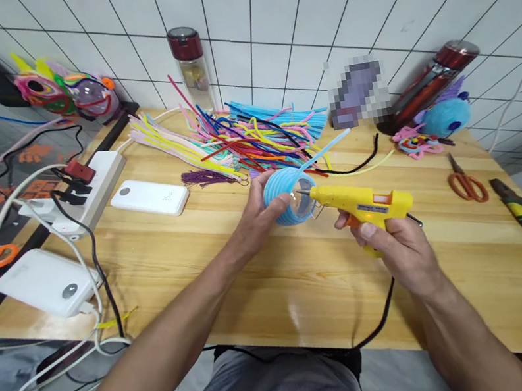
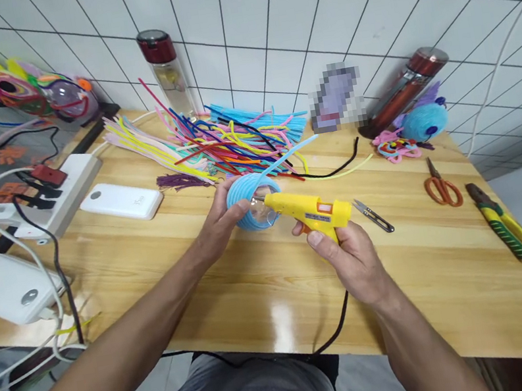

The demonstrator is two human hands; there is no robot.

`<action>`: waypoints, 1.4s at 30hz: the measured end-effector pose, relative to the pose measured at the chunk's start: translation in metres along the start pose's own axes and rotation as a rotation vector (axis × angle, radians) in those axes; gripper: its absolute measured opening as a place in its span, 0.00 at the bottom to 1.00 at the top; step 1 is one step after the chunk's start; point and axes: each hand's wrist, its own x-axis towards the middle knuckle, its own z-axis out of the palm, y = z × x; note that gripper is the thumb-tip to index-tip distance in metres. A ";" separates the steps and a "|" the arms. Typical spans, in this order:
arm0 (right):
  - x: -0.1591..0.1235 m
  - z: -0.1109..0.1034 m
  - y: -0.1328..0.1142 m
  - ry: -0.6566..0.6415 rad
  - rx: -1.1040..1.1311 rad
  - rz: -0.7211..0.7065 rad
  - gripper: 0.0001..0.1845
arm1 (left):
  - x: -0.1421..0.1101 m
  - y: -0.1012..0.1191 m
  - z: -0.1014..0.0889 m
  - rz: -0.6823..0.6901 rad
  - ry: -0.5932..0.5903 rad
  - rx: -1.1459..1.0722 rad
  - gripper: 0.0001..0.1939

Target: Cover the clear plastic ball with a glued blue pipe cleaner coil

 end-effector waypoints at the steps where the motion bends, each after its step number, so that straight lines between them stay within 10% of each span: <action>1: 0.000 0.000 -0.001 -0.004 -0.013 -0.002 0.21 | 0.000 0.000 0.000 -0.003 0.003 0.005 0.38; 42: -0.002 -0.002 -0.005 0.016 -0.216 -0.013 0.20 | -0.004 0.000 0.004 0.021 -0.062 -0.006 0.47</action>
